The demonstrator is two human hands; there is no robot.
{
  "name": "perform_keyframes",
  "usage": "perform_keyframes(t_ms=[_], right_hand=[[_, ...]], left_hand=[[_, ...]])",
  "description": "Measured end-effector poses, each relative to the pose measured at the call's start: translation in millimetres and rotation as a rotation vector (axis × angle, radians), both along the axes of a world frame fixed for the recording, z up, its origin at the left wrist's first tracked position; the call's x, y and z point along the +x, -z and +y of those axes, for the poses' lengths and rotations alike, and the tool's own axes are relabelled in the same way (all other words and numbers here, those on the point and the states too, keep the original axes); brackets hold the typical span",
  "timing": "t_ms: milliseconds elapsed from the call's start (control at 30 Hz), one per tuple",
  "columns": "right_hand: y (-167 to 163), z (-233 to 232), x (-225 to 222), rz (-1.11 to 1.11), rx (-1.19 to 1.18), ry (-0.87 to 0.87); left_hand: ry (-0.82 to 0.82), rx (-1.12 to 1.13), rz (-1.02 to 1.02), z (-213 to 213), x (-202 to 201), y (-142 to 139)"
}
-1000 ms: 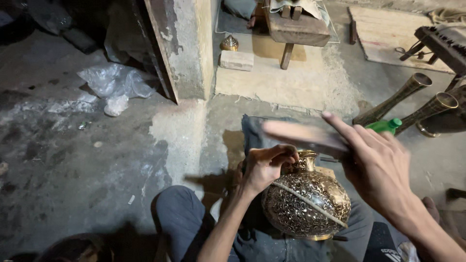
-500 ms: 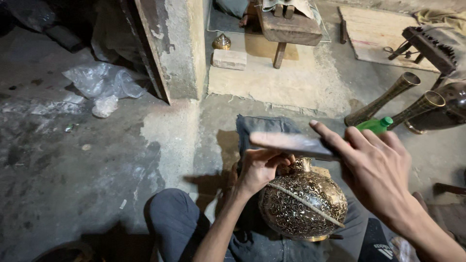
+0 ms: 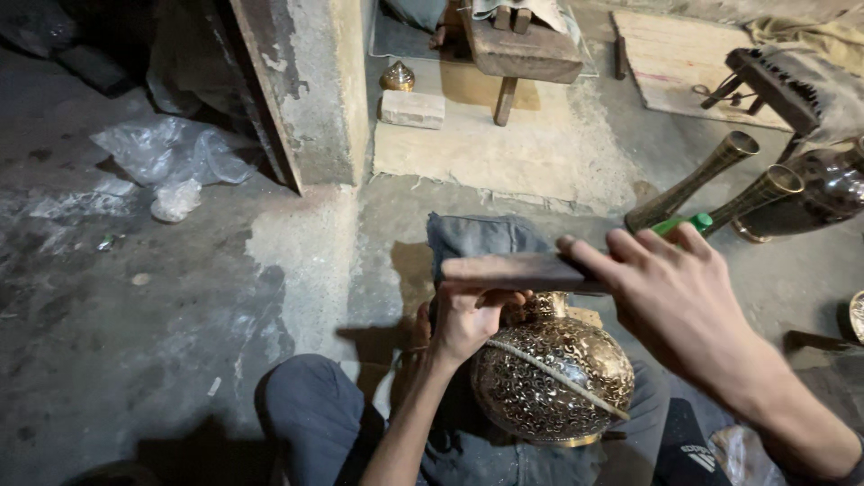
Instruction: The person sits on the floor and repeatedly hammers a small metal punch against the neck of an ornate brass vase. They rotate the vase occasionally to access different areas of the neck while continuing to strike the punch with a wooden mallet.
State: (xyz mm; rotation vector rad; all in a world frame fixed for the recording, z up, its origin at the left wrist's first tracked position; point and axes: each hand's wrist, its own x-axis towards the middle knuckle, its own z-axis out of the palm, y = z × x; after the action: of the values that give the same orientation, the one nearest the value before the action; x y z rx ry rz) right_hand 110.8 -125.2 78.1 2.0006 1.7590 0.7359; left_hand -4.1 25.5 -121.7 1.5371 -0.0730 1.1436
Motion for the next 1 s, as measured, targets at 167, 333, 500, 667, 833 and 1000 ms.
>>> perform_keyframes(t_ms=[167,333,500,667,833,1000], right_hand=[[-1.4,5.7,-7.1,0.542,0.316,-0.113],[2.9,11.1,-6.0,0.041,0.108,-0.005],[-0.1,13.9,-12.4,0.109,-0.049,0.015],[-1.2,11.6,-14.6,0.514,0.254,-0.14],[10.7,11.0,0.8,0.142,0.052,0.072],[20.2,14.5,0.9,0.017,0.022,0.029]], left_hand=[[-0.108,0.149,-0.035,3.2,5.7,8.0],[-0.073,0.112,0.025,3.1,3.1,13.9],[0.26,-0.252,-0.089,2.7,6.8,24.3],[-0.022,0.075,-0.058,8.0,9.6,27.1],[0.04,0.012,0.088,7.7,-3.0,16.4],[-0.041,0.06,0.13,10.8,-5.7,3.6]])
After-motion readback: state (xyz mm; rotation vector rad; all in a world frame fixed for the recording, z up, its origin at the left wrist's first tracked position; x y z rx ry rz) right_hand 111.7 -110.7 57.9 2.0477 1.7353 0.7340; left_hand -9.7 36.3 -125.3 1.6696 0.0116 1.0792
